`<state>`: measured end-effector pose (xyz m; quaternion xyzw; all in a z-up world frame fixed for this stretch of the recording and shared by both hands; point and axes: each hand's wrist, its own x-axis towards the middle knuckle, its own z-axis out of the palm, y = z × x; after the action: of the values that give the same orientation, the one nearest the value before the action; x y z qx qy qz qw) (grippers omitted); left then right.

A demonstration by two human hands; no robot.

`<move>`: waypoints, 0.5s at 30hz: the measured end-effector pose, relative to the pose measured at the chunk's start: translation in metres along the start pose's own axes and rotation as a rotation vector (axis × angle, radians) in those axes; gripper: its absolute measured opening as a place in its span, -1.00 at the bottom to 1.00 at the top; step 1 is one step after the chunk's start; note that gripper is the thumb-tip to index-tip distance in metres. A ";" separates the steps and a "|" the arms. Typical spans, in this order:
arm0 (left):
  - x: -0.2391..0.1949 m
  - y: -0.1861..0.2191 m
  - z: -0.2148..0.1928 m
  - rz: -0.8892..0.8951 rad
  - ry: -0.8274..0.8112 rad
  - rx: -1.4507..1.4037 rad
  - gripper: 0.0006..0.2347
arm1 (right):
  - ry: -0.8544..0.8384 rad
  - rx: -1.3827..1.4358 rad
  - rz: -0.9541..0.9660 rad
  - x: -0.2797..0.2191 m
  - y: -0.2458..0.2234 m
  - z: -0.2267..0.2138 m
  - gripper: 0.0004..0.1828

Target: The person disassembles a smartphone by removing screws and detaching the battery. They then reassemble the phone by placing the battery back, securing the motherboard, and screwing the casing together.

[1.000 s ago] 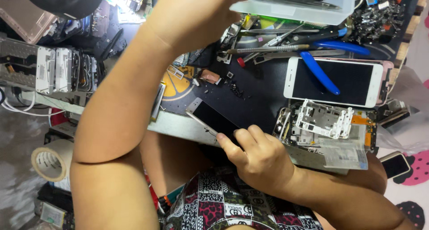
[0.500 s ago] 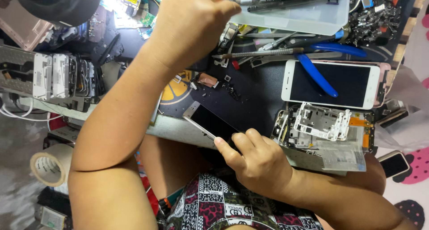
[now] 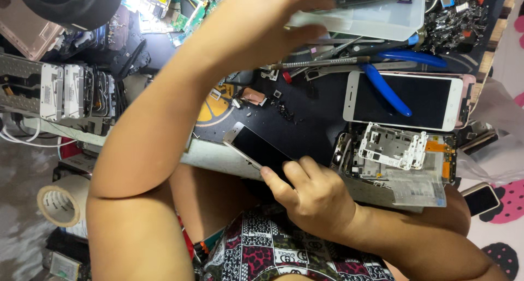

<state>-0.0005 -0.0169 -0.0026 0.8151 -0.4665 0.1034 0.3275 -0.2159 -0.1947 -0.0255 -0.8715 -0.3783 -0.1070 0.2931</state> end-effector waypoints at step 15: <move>0.001 -0.011 0.021 -0.047 -0.030 0.253 -0.88 | 0.023 0.014 -0.001 0.000 0.000 -0.002 -0.53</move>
<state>0.0063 -0.0272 -0.0225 0.8621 -0.4352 0.1415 0.2176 -0.2158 -0.1957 -0.0243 -0.8679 -0.3763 -0.1144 0.3034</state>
